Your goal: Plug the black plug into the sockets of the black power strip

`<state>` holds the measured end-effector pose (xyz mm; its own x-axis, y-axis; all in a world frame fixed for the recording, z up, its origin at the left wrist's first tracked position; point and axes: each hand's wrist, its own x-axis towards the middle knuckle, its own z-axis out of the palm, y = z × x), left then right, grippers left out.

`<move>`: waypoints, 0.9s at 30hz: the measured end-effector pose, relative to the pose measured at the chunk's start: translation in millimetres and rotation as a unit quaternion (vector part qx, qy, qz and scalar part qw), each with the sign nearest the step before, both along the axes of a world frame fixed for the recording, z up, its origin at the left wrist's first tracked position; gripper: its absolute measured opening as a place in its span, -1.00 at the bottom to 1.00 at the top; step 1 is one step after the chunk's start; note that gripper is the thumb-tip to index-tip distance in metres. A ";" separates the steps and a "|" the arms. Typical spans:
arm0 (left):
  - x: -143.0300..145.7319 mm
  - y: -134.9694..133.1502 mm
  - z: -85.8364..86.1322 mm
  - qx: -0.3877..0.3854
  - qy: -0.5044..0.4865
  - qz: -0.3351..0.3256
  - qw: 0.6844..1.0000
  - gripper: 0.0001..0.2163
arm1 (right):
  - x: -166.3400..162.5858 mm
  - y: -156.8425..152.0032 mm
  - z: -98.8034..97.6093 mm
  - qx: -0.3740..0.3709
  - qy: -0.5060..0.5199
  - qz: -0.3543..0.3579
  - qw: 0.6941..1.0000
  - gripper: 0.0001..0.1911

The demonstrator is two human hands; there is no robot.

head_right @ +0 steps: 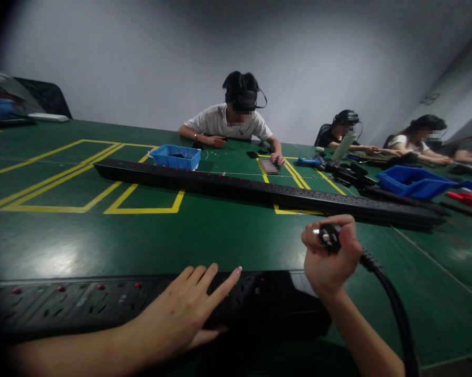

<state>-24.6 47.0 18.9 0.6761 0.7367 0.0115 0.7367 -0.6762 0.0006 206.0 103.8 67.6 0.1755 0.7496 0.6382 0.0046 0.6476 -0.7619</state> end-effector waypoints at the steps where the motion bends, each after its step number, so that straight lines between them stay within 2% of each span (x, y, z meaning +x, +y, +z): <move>1: 0.3 0.4 0.1 -0.001 0.000 0.001 1.000 -0.21 | 3.9 6.7 2.6 -0.004 0.056 -0.010 0.998 -0.70; 3: 0.8 1.4 0.8 -0.004 -0.004 0.004 1.000 -0.19 | 9.3 14.4 4.6 -0.036 0.111 -0.008 0.993 -0.59; 6: 0.9 3.2 4.2 -0.025 -0.041 0.013 0.999 -0.09 | 9.0 7.6 3.9 -0.054 0.097 -0.026 0.993 -0.59; 9: -3.1 3.4 9.3 -0.061 -0.085 0.030 0.994 0.03 | -1.7 -12.1 7.0 -0.095 -0.016 -0.034 0.995 -0.74; 12: -16.0 0.3 12.3 -0.062 -0.083 0.059 0.993 0.05 | -18.6 -29.7 13.4 -0.126 -0.167 -0.011 0.978 -0.77; 14: -28.9 -3.1 12.0 -0.047 -0.064 0.087 0.993 -0.01 | -30.8 -36.6 14.1 -0.113 -0.287 0.009 0.951 -0.78; 16: -41.8 -6.4 9.8 -0.039 -0.054 0.096 0.993 -0.10 | -42.7 -39.5 9.8 -0.090 -0.406 0.019 0.909 -0.78; 19: -54.4 -9.0 5.8 -0.022 -0.065 0.059 0.996 -0.23 | -59.5 -39.0 -2.4 -0.046 -0.550 0.029 0.833 -0.78; 21: -56.9 -9.2 3.8 -0.008 -0.073 0.048 0.996 -0.25 | -69.4 -37.9 -9.4 -0.017 -0.626 0.028 0.779 -0.78; 22: -56.8 -9.1 3.2 -0.002 -0.072 0.045 0.996 -0.25 | -73.7 -37.8 -11.8 -0.006 -0.648 0.024 0.761 -0.78; 27: -54.0 -9.7 2.6 0.016 -0.065 0.051 0.997 -0.26 | -88.6 -48.9 -20.5 0.030 -0.683 -0.015 0.730 -0.82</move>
